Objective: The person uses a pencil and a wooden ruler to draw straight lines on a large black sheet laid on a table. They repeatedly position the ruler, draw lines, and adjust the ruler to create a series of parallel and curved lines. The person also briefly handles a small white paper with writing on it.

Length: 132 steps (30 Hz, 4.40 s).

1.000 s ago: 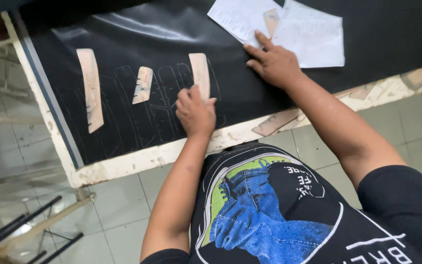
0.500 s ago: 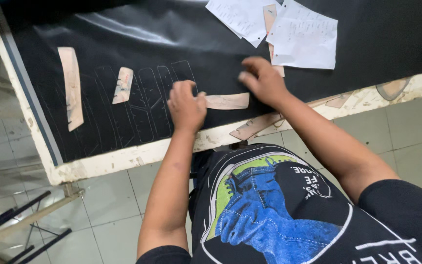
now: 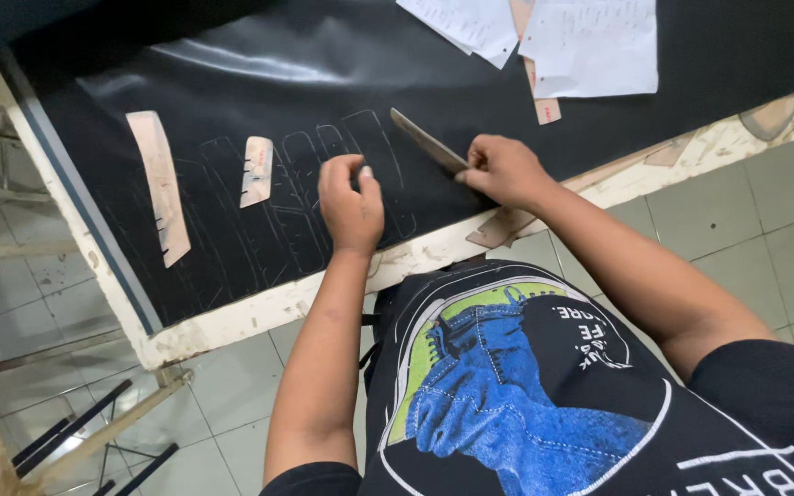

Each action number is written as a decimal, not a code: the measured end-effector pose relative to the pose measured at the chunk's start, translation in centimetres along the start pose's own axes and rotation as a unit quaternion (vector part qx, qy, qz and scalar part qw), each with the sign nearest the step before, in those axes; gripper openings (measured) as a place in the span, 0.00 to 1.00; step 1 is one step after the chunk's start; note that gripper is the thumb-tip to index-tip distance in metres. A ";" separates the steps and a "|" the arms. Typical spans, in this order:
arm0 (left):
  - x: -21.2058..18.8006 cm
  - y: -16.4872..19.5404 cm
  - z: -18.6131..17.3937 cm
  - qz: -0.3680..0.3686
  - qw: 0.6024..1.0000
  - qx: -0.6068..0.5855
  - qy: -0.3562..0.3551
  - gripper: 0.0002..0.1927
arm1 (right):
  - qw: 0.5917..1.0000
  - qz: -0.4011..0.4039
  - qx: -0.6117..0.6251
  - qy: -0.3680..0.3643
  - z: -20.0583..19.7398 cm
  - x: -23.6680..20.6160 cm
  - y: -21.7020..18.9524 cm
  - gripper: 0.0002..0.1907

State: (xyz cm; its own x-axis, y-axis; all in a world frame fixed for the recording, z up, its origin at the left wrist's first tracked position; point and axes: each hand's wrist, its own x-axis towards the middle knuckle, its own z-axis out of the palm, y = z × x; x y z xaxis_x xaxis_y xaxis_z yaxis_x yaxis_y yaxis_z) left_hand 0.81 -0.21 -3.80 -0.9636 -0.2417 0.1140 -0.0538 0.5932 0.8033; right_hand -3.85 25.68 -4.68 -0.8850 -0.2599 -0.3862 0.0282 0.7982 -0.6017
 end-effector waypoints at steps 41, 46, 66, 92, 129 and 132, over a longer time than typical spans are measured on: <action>-0.6 0.8 0.6 0.030 0.965 0.150 -0.213 0.35 | 0.996 -0.078 0.041 -0.019 0.8 -1.6 -2.2 0.35; -1.0 0.4 0.6 0.051 0.970 0.136 -0.193 0.31 | 0.995 -0.090 0.045 -0.010 0.8 -1.6 -2.2 0.33; -0.8 0.7 0.7 0.049 0.967 0.153 -0.200 0.32 | 0.996 -0.083 0.034 -0.008 0.6 -1.6 -2.4 0.33; -1.6 3.5 3.1 0.091 0.907 0.266 -0.314 0.18 | 0.991 -0.121 0.036 0.041 0.9 -0.7 -1.9 0.28; 1.6 6.0 6.5 0.084 0.895 0.334 -0.284 0.21 | 0.940 -0.312 -0.066 0.123 -3.1 9.6 -8.8 0.07; 1.8 5.7 6.5 0.071 0.893 0.333 -0.295 0.28 | 0.943 -0.304 -0.061 0.125 -3.0 9.7 -8.8 0.07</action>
State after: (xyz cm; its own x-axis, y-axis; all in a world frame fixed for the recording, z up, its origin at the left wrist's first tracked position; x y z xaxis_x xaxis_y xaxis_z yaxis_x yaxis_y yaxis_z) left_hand -2.98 7.77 -2.80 -0.9324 0.2024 -0.2995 0.1251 0.9581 0.2578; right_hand -14.05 17.78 -1.03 -0.8030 -0.5649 0.1899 -0.5592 0.6039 -0.5680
